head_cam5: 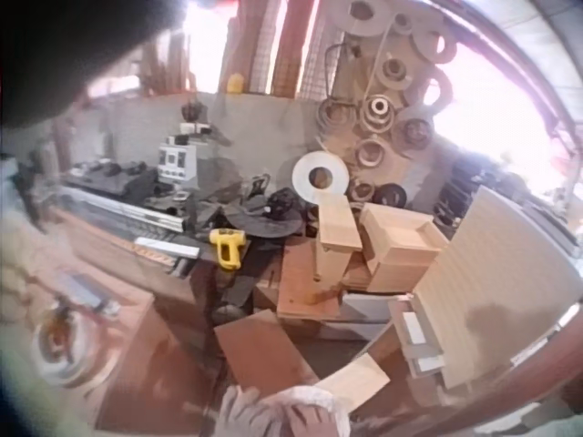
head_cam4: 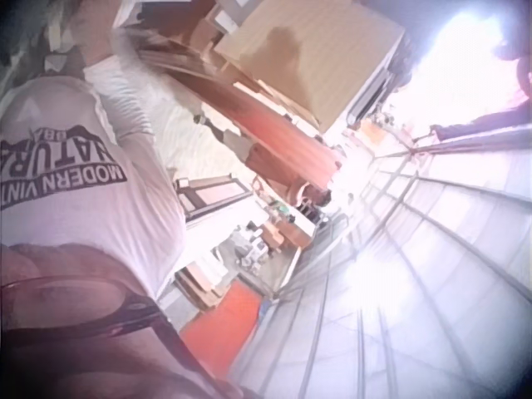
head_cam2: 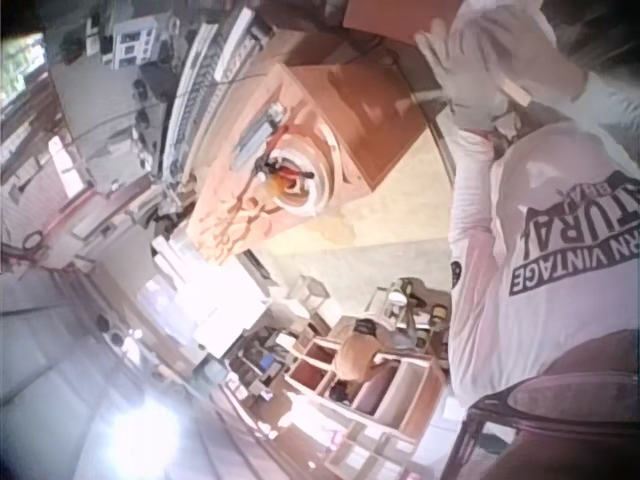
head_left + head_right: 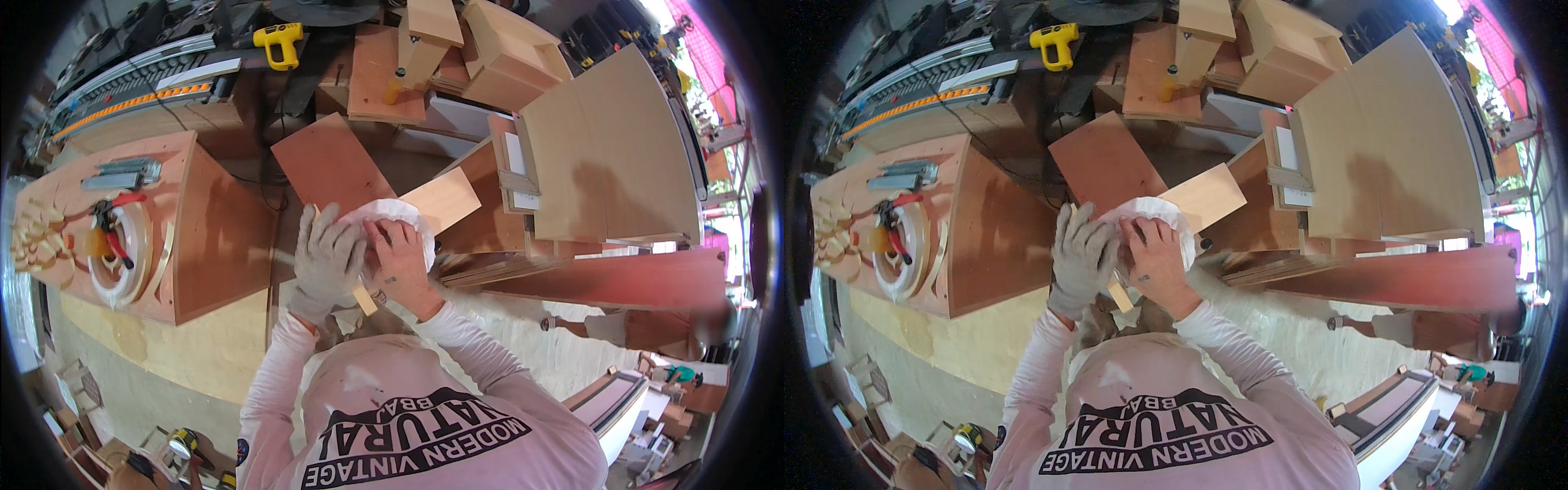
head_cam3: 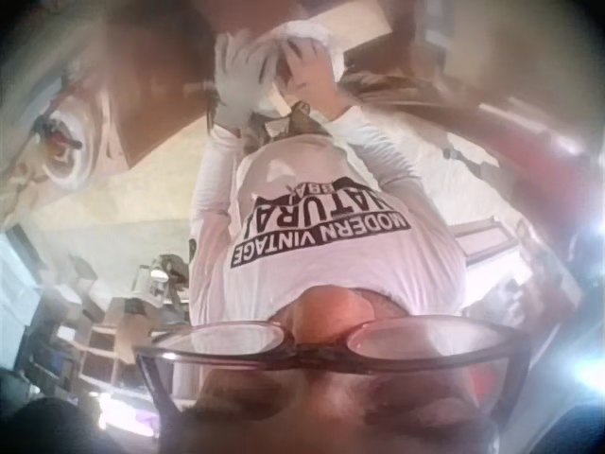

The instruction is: The person pours liquid from a plastic bottle onto a white cloth and wipes a small wooden box with a drawer slide. The person repeatedly applies the liquid and wipes the box's surfaces.

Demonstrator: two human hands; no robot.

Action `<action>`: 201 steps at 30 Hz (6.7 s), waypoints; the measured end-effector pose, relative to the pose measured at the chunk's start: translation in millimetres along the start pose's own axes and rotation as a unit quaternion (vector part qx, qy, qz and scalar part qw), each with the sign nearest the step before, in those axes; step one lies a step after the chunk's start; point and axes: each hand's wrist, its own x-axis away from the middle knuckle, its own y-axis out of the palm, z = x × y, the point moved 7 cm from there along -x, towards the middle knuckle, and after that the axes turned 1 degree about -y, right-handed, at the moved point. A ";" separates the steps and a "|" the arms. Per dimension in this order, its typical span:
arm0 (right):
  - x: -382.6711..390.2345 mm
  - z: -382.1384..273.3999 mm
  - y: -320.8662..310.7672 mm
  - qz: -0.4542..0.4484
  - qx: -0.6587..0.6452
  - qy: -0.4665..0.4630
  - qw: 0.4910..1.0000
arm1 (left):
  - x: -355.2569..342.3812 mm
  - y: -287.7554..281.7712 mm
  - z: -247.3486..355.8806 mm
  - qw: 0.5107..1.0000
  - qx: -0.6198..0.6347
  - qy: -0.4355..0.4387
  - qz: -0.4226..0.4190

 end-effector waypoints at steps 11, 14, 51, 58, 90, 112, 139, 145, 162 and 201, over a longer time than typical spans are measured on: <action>-46.4 163.3 -31.3 0.054 0.246 0.165 0.954 | 3.8 21.3 -11.4 0.975 0.205 0.054 -0.067; -54.0 192.1 -47.3 0.083 0.274 0.246 0.926 | -3.5 26.9 -13.9 0.969 0.224 0.074 -0.076; -60.2 118.6 -11.3 0.051 0.246 0.188 0.950 | -6.6 22.8 -23.2 0.966 0.233 0.070 -0.090; -38.6 85.7 20.5 0.034 0.137 0.029 0.989 | 5.2 29.3 -18.3 0.966 0.221 0.074 -0.111; -10.6 -94.1 23.9 -0.146 0.011 0.049 0.988 | 102.5 144.4 -119.5 0.937 0.273 -0.212 -0.051; 88.1 -45.6 -46.5 0.080 -0.158 0.350 0.920 | 82.0 114.7 -105.0 0.964 0.224 -0.114 0.082; -108.0 -22.9 -18.7 0.291 -0.083 0.125 0.945 | 124.6 204.5 -153.6 0.874 0.394 -0.285 0.000; -34.2 -10.4 -110.6 0.276 -0.285 0.279 0.874 | 107.5 177.1 -146.1 0.815 0.458 -0.354 0.017; -71.9 -32.8 20.5 0.097 -0.169 0.059 0.979 | 50.4 89.9 -85.0 0.561 0.736 -0.379 -0.012; -43.3 -1.8 28.8 -0.029 -0.415 0.202 0.887 | 80.5 76.9 -61.6 0.654 0.706 -0.261 0.081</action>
